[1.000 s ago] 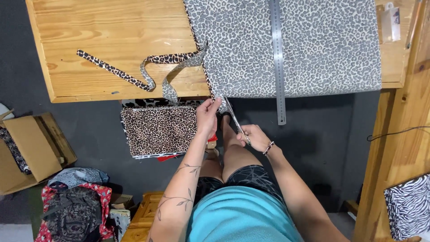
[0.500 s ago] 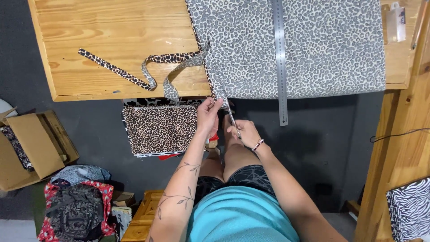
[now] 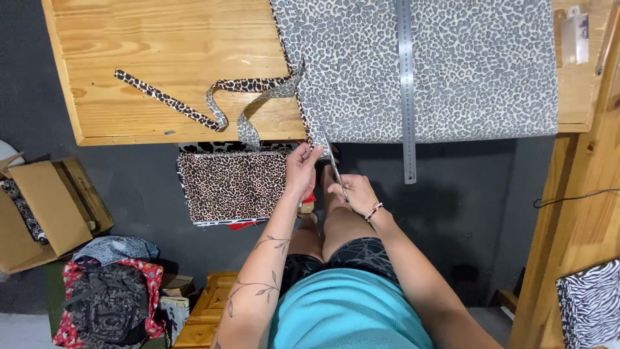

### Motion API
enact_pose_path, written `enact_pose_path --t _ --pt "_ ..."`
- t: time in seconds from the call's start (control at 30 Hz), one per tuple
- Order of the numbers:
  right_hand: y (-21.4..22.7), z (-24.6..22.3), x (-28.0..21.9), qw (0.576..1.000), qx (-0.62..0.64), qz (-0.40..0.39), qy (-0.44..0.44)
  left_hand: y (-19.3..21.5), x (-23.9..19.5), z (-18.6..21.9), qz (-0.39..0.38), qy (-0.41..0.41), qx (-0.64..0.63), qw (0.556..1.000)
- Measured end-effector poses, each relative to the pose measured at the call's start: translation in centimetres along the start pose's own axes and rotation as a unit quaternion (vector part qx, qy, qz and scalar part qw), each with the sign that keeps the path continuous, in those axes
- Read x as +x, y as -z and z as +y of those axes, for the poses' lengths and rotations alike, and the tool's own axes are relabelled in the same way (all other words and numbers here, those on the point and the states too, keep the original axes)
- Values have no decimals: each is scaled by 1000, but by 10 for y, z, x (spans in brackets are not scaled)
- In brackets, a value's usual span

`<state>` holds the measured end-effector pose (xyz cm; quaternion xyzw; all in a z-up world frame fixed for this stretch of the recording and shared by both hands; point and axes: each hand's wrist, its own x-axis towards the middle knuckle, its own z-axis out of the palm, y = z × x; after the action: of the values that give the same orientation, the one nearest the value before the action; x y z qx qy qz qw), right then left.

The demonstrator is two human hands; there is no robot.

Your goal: The person measures and marks a piece of leopard-print fabric on a wooden table using a metal ruler and a pencil. They then use scissors to cut a long strip from the edge of the fabric.

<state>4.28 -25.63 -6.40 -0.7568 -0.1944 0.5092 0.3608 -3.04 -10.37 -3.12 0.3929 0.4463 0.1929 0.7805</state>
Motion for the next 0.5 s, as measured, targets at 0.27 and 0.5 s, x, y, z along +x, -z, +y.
enact_pose_path --t 0.27,0.5 --pt "7 -20 19 1000 -11 3 7 27 30 -74 -7 4 2 1000" --pt "-1 -26 17 999 -16 30 13 20 25 -53 -18 2 6 1000"
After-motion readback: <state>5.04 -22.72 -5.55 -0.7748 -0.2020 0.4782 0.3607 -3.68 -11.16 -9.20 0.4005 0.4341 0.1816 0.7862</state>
